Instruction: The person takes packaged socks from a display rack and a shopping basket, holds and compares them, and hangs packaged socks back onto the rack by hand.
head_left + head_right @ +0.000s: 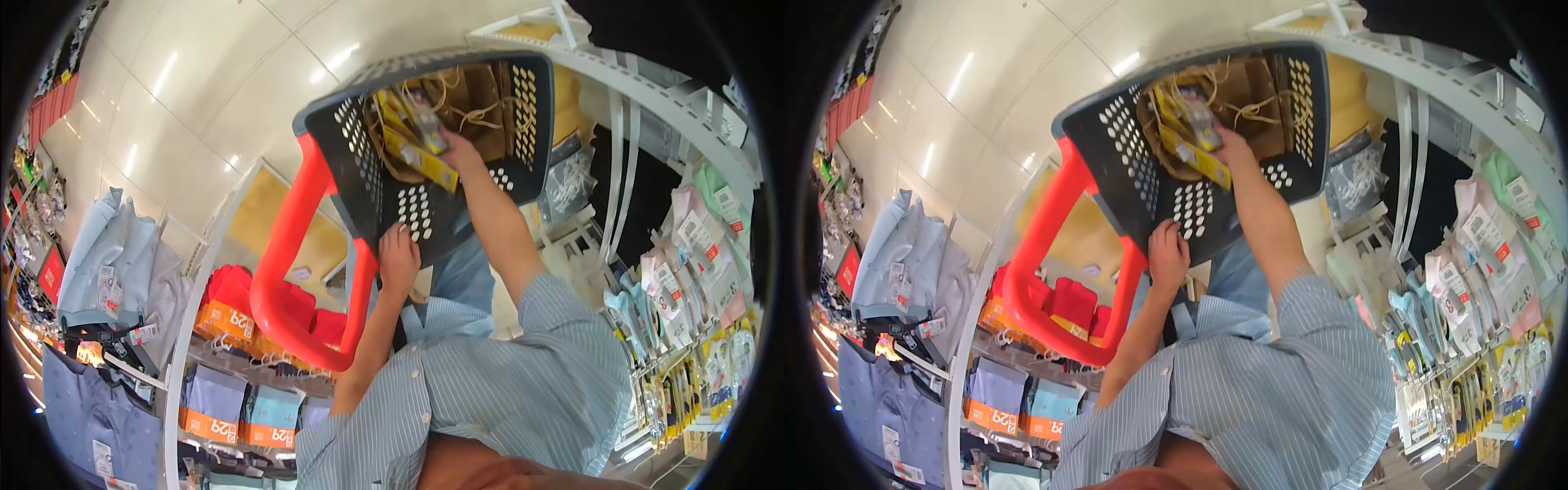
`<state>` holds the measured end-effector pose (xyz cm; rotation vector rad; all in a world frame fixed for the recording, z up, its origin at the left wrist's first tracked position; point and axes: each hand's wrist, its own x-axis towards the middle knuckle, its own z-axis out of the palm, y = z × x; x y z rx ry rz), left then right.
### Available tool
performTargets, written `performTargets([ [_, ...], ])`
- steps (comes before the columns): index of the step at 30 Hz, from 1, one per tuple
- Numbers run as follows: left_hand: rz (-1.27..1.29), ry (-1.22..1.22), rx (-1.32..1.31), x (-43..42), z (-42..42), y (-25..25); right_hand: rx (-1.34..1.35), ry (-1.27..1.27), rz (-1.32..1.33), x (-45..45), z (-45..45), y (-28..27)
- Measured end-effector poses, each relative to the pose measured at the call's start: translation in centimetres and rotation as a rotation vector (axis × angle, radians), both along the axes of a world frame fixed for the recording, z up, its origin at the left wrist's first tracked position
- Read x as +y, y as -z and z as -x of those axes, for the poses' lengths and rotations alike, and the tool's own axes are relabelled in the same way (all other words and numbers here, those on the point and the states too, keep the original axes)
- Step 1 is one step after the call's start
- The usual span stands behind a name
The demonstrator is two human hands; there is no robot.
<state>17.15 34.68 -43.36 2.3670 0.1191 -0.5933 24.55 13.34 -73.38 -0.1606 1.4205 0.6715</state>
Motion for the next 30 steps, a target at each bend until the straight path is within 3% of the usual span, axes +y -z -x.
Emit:
performTargets([
  [3, -0.014, 0.013, -0.006, -0.1, -0.2, 0.6, 0.02, -0.3, 0.362, 0.2, 0.1, -1.9],
  [7, -0.013, 0.013, -0.005, 0.0, -0.1, 0.8, 0.023, -0.338, 0.219, -0.2, -1.8, -6.6],
  [11, -0.008, 0.004, 0.005, -0.3, 0.0, 0.4, -0.303, -0.208, 0.205, -0.1, -2.0, -11.6],
  [14, -0.026, 0.0, -0.027, -0.6, -0.3, 0.8, -0.437, -0.245, 0.199, -0.6, -2.8, -15.8],
  [18, -0.023, 0.006, -0.023, -0.4, 0.1, 0.5, -0.573, -1.002, 0.596, -0.5, -3.4, -20.1],
  [21, -0.028, -0.007, -0.044, -0.6, 0.3, 0.7, -0.607, -1.09, 0.624, -1.2, -1.5, -16.8],
  [23, -0.034, -0.007, -0.069, -0.7, 0.4, 1.0, -0.641, -1.26, 0.805, -1.6, 0.8, -12.3],
  [26, -0.042, -0.014, -0.099, -0.9, 0.5, 1.0, -0.701, -1.375, 0.977, -1.0, 0.4, -13.1],
  [30, -0.055, -0.015, -0.052, -1.2, 1.0, 1.0, -0.787, -1.421, 1.014, -0.7, -1.4, -20.1],
])
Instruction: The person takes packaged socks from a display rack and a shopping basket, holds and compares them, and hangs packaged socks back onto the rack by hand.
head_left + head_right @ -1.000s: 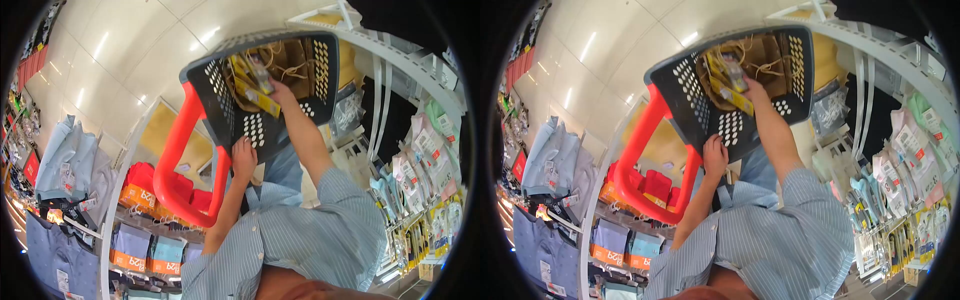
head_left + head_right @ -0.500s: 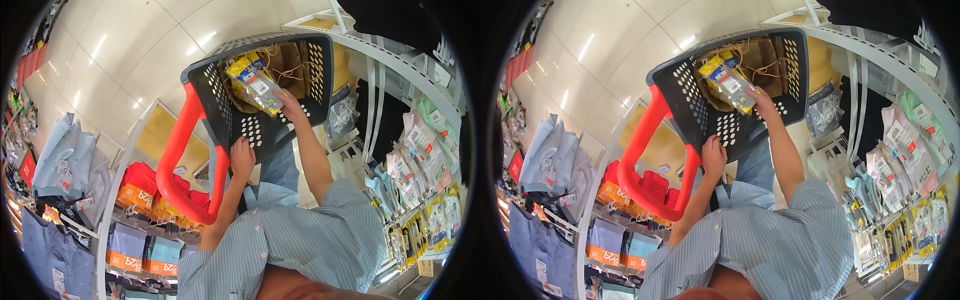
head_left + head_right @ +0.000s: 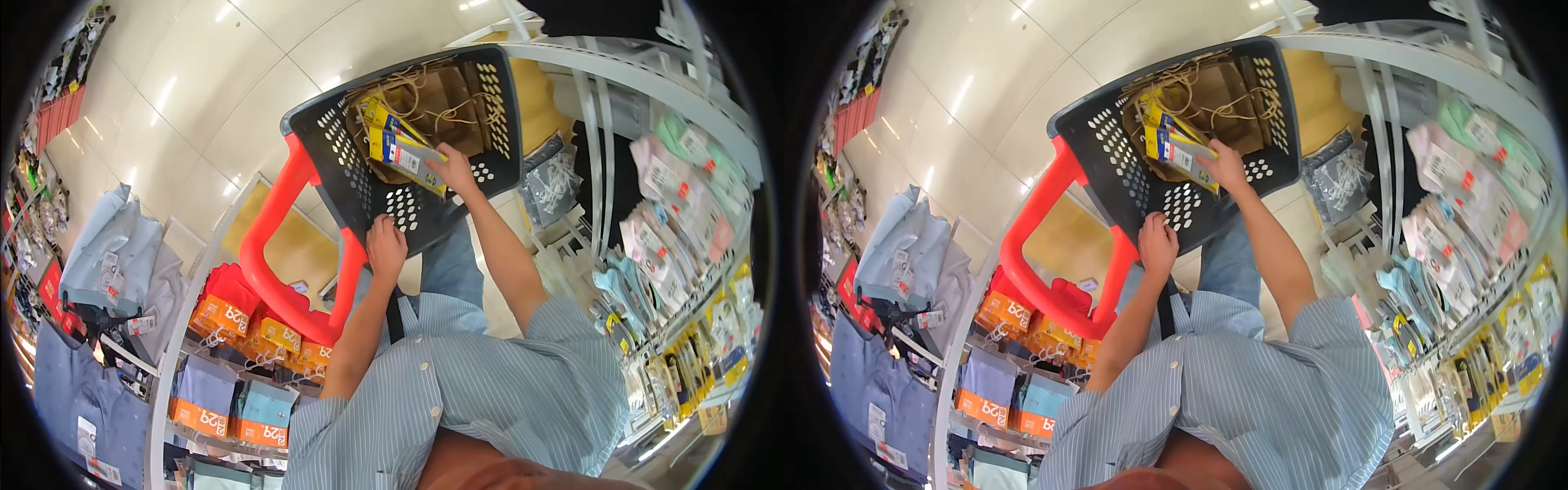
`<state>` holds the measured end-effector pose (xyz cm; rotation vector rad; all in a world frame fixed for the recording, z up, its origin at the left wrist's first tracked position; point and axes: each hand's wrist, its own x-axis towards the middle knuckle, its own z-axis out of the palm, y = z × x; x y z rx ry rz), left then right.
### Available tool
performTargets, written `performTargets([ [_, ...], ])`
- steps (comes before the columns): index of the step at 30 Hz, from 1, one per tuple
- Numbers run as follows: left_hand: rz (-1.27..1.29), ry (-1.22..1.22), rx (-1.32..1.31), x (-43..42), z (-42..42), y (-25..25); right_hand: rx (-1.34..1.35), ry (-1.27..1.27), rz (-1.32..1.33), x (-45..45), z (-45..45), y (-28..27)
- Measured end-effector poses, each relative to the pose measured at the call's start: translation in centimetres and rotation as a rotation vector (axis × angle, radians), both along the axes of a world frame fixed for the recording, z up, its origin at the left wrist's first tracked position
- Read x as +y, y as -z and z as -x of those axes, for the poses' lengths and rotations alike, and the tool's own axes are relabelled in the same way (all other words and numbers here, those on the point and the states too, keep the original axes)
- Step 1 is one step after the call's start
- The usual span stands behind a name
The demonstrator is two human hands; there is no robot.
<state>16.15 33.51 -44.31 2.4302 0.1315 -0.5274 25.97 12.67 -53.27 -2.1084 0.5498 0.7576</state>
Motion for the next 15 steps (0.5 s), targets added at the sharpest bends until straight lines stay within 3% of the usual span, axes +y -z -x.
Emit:
performTargets([
  [4, 0.06, -0.165, 0.039, -0.1, 0.6, -0.5, -0.003, -0.06, -0.058, -2.1, 0.7, -11.0],
  [8, 0.194, -0.355, 0.049, -0.7, 0.5, -4.0, -0.085, -0.061, -0.079, -4.8, 4.1, -20.4],
  [11, 0.527, -0.751, 0.503, -1.2, -0.6, -7.5, -0.124, -0.028, -0.093, -5.8, 4.7, -30.9],
  [12, 0.861, -0.736, 0.696, -0.9, -1.8, -11.4, -0.15, 0.074, -0.146, -6.4, 5.8, -32.8],
  [13, 0.899, -0.952, 0.708, -1.9, -1.9, -13.3, -0.171, 0.184, -0.205, -6.7, 7.4, -34.1],
  [15, 1.39, -0.868, 0.893, -2.4, -3.5, -17.7, -0.232, 0.383, -0.346, -6.8, 8.6, -36.8],
])
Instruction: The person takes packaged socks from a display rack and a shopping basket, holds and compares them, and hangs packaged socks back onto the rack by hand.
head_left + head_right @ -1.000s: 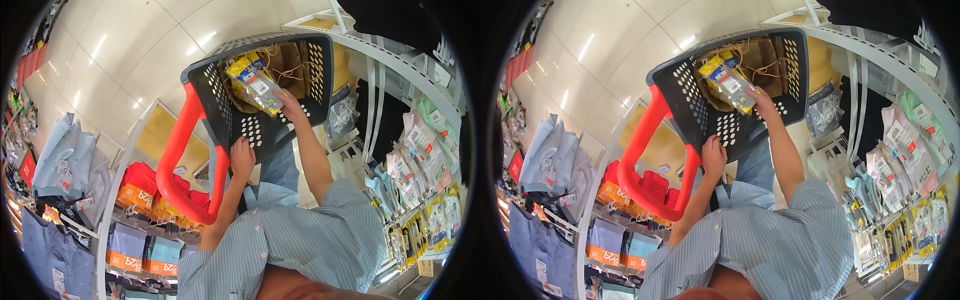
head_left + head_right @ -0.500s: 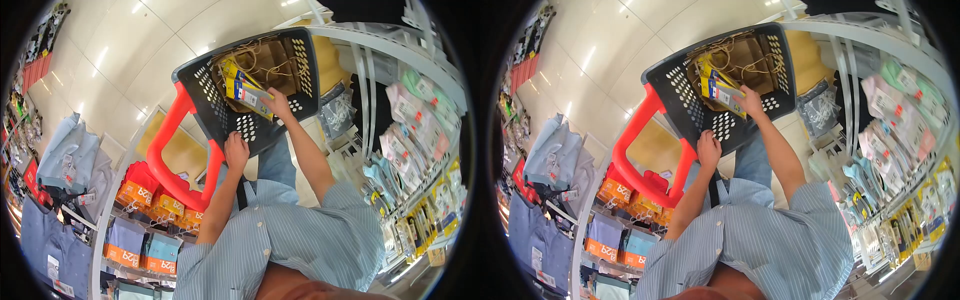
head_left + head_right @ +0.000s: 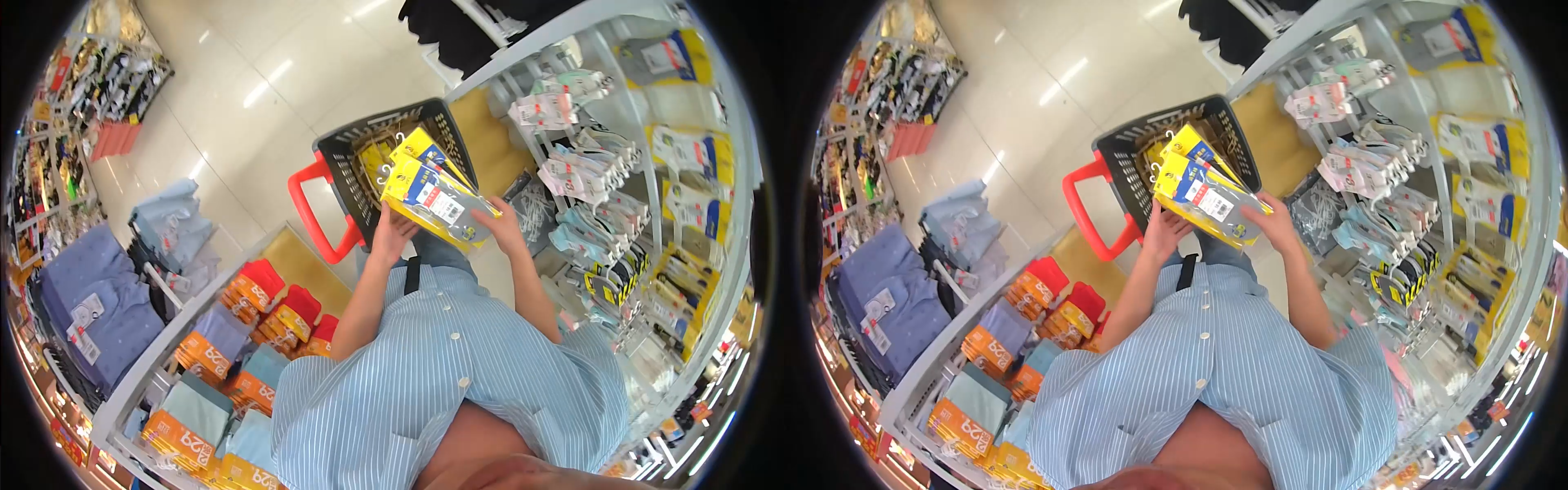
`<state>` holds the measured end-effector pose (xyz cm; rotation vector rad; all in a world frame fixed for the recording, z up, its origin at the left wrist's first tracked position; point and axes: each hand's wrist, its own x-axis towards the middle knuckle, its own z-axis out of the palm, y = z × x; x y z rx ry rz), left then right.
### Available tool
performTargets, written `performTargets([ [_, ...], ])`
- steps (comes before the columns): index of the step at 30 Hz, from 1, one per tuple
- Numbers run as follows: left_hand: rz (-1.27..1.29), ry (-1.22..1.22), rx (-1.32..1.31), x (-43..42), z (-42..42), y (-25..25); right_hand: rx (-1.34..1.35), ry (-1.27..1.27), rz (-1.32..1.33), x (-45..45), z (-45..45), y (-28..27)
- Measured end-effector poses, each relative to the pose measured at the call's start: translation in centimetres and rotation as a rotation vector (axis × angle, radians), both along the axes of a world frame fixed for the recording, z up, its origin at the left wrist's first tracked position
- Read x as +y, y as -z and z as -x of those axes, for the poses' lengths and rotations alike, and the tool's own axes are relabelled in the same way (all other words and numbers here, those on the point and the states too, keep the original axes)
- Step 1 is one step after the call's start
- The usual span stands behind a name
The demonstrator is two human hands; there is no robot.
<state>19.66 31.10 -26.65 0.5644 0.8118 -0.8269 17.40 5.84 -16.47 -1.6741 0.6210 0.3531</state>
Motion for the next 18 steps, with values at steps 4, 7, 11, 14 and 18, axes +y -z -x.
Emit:
performTargets([
  [4, 0.38, -0.126, -0.267, -1.7, -3.4, -6.9, -0.12, 0.354, -0.323, 2.7, 3.1, -3.5],
  [7, 0.277, 0.004, -0.33, -0.5, -5.0, -8.5, -0.28, 0.557, -0.43, 4.2, 6.9, -3.9],
  [11, 0.345, -0.092, -0.386, 0.8, -7.7, -10.3, -0.466, 0.919, -0.504, 6.4, 10.0, -7.2],
  [14, 0.311, 0.0, -0.511, 2.1, -9.0, -10.3, -0.555, 0.935, -0.548, 6.0, 13.8, -8.2],
  [18, 0.318, 0.125, -0.48, 1.7, -10.1, -12.8, -0.656, 1.04, -0.572, 7.2, 17.9, -8.8],
])
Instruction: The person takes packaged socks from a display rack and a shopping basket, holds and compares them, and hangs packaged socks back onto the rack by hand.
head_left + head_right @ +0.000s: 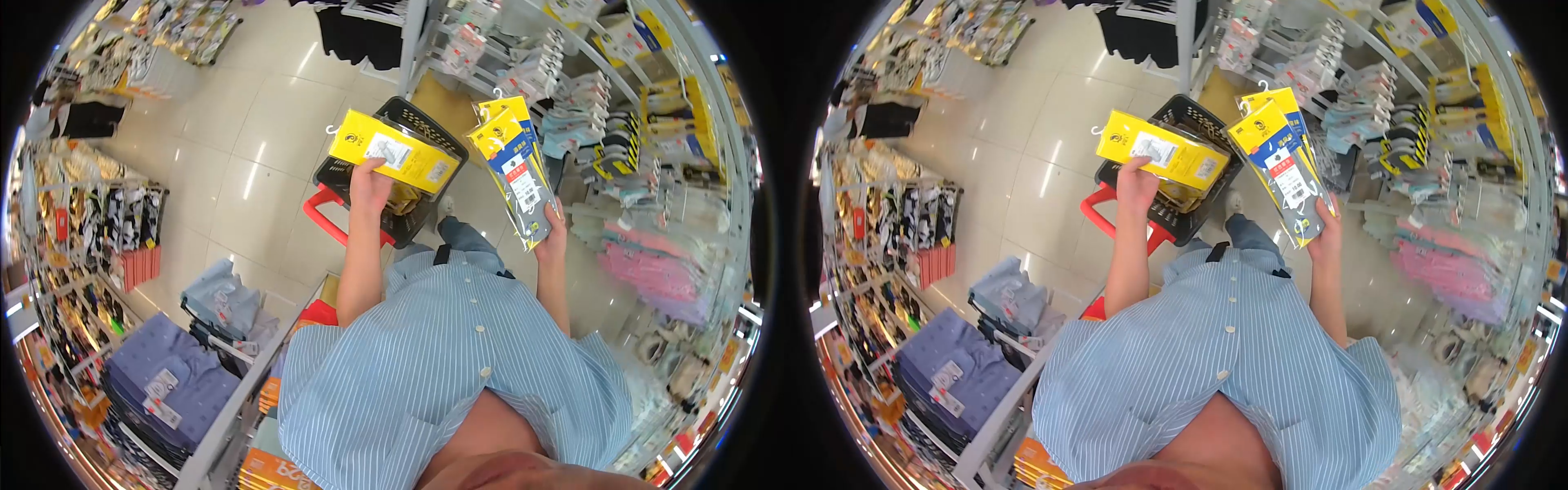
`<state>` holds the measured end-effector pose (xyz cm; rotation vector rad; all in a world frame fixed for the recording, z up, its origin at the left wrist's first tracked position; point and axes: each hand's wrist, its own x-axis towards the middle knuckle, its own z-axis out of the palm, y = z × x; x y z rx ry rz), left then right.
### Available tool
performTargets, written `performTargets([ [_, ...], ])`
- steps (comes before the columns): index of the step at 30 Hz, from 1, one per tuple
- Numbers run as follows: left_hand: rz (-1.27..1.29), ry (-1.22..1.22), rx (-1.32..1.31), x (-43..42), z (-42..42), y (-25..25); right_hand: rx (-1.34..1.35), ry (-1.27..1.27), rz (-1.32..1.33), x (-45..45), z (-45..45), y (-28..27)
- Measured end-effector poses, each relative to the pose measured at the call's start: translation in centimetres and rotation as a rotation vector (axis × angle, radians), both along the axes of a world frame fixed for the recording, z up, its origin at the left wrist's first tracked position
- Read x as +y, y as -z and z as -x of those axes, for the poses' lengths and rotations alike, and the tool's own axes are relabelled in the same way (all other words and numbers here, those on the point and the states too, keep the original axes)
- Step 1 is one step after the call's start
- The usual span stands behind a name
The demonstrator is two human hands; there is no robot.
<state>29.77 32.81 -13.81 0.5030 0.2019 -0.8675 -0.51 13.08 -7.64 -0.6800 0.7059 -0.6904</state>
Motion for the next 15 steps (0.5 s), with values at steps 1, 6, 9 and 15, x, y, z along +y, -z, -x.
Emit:
performTargets([
  [1, 0.044, 0.043, -0.033, -0.2, 0.0, -0.8, -0.007, 0.007, 0.002, 0.5, 1.1, 0.3],
  [6, 0.276, 0.142, 0.118, -3.2, 1.3, -3.5, -0.156, 0.091, -0.16, 2.1, 2.6, -0.3],
  [9, 0.471, 0.286, 0.192, -5.6, 2.4, -1.9, -0.129, 0.13, -0.103, 2.3, 3.1, -0.4],
  [15, 0.748, 0.417, 0.34, -9.7, 6.7, -5.8, 0.116, 0.244, 0.194, 2.0, 5.3, -3.6],
])
